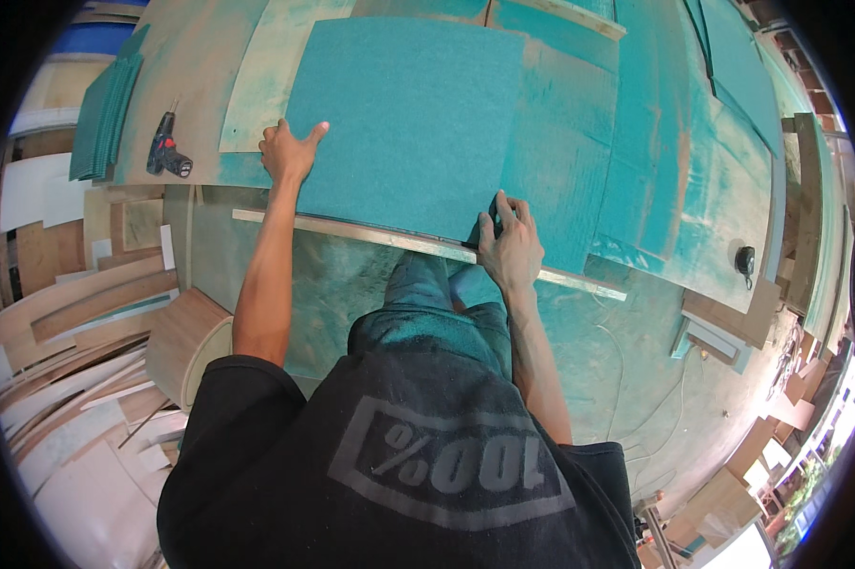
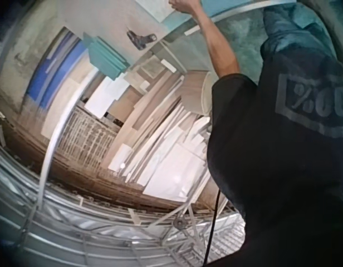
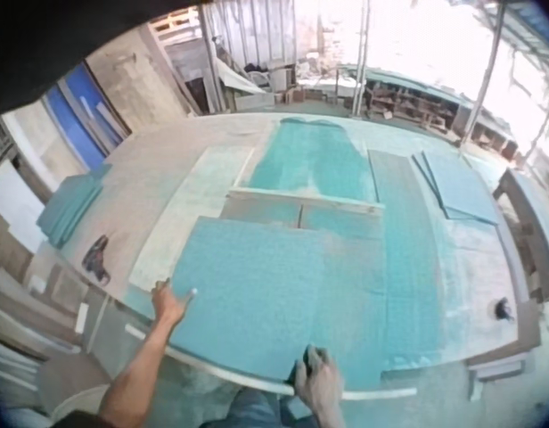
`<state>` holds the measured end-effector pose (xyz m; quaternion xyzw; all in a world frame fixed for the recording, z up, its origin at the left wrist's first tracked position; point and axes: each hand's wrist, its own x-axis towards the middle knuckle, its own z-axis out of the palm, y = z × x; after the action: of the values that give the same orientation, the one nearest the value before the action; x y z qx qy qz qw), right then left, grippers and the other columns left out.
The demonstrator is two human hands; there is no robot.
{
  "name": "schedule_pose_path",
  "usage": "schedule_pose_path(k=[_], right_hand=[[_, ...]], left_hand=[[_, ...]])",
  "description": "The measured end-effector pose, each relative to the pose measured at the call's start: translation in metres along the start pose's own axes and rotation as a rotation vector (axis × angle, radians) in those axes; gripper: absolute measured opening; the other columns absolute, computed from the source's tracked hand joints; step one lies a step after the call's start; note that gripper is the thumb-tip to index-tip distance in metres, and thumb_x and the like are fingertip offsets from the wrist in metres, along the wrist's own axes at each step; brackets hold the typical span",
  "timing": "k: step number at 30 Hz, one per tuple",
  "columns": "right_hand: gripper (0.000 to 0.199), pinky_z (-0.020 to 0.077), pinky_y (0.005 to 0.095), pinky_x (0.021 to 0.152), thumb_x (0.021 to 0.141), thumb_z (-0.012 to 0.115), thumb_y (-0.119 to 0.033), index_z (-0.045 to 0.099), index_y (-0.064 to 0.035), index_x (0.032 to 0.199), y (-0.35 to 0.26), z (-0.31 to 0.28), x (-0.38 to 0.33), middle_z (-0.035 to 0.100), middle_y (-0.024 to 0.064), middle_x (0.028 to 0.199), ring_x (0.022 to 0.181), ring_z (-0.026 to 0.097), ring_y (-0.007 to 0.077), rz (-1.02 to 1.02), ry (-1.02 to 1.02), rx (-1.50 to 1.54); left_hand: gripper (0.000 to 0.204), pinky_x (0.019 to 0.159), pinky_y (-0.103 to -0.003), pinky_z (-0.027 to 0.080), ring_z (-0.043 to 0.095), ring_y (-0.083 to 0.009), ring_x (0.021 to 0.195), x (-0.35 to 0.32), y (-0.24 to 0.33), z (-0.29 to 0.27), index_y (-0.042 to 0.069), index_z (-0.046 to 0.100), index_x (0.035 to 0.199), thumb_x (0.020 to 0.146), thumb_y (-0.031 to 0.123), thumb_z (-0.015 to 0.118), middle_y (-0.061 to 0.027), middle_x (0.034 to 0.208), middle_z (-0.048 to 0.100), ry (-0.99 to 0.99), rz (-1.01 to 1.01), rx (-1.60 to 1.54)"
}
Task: The person sands a teal-colored board on a workbench using a sanding block and a wooden guide. They repeatedly rub the sanding block along the board's surface, guided by the wooden strip, to smooth the edges and face.
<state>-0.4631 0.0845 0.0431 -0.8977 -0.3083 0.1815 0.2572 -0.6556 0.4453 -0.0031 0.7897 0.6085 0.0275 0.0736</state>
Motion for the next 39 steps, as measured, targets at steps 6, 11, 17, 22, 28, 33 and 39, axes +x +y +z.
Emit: schedule_pose_path(k=[6, 11, 17, 22, 28, 33, 39], right_hand=[[0.044, 0.0592, 0.0459, 0.087, 0.097, 0.067, -0.025, 0.066, -0.005, 0.137, 0.004, 0.003, 0.001, 0.065, 0.0106, 0.128, 0.117, 0.066, 0.0322, -0.021, 0.031, 0.014], [0.044, 0.0596, 0.0446, 0.084, 0.095, 0.068, -0.022, 0.067, -0.004, 0.135, 0.003, 0.003, 0.001, 0.066, 0.0114, 0.124, 0.112, 0.068, 0.0318, -0.019, 0.043, 0.047], [0.044, 0.0596, 0.0438, 0.083, 0.09, 0.07, -0.022, 0.069, -0.0017, 0.13, 0.004, 0.002, 0.0, 0.066, 0.0115, 0.117, 0.107, 0.068, 0.0307, -0.031, 0.054, 0.022], [0.045, 0.06, 0.0435, 0.081, 0.086, 0.07, -0.022, 0.071, -0.0006, 0.126, 0.008, 0.003, -0.001, 0.066, 0.0112, 0.115, 0.107, 0.068, 0.0297, -0.052, 0.067, -0.003], [0.045, 0.0615, 0.0446, 0.077, 0.083, 0.069, -0.022, 0.072, 0.0005, 0.122, 0.008, 0.005, -0.001, 0.068, 0.0112, 0.109, 0.103, 0.068, 0.03, -0.086, 0.096, -0.022], [0.046, 0.0581, 0.0439, 0.084, 0.084, 0.07, -0.025, 0.073, -0.0003, 0.123, 0.005, 0.005, -0.003, 0.068, 0.0127, 0.106, 0.102, 0.068, 0.0306, -0.069, 0.086, 0.007], [0.082, 0.0406, 0.0459, 0.104, 0.081, 0.077, -0.068, 0.07, -0.0019, 0.128, 0.022, -0.01, -0.015, 0.069, 0.0119, 0.109, 0.106, 0.067, 0.03, -0.183, 0.037, -0.084]], left_hand=[[0.109, 0.106, -0.059, 0.047, 0.053, -0.0439, 0.131, 0.0, 0.002, -0.003, -0.006, 0.053, 0.149, 0.082, 0.078, 0.073, -0.0256, 0.143, 0.055, -0.017, 0.011, 0.022], [0.112, 0.107, -0.059, 0.047, 0.053, -0.0438, 0.131, -0.002, -0.003, -0.004, -0.007, 0.052, 0.149, 0.081, 0.08, 0.072, -0.0256, 0.143, 0.055, -0.034, 0.024, 0.023], [0.112, 0.107, -0.058, 0.046, 0.053, -0.0431, 0.13, -0.007, 0.003, -0.009, -0.007, 0.052, 0.149, 0.081, 0.079, 0.072, -0.0246, 0.141, 0.055, -0.051, 0.018, 0.013], [0.11, 0.106, -0.057, 0.047, 0.054, -0.0428, 0.129, -0.01, 0.008, -0.013, -0.008, 0.053, 0.148, 0.081, 0.077, 0.074, -0.025, 0.138, 0.056, -0.049, 0.022, 0.024], [0.105, 0.105, -0.057, 0.048, 0.056, -0.0461, 0.125, -0.011, 0.006, -0.013, -0.008, 0.056, 0.144, 0.083, 0.075, 0.074, -0.0279, 0.132, 0.059, -0.071, 0.026, 0.053], [0.105, 0.106, -0.061, 0.046, 0.054, -0.0486, 0.128, -0.007, -0.007, -0.013, -0.006, 0.05, 0.149, 0.084, 0.073, 0.074, -0.0303, 0.14, 0.053, -0.119, 0.047, 0.109], [0.095, 0.118, -0.074, 0.031, 0.022, -0.0492, 0.157, -0.052, 0.091, -0.031, 0.032, 0.035, 0.166, 0.086, 0.06, 0.079, -0.0142, 0.174, 0.026, -0.139, 0.626, 0.251]])
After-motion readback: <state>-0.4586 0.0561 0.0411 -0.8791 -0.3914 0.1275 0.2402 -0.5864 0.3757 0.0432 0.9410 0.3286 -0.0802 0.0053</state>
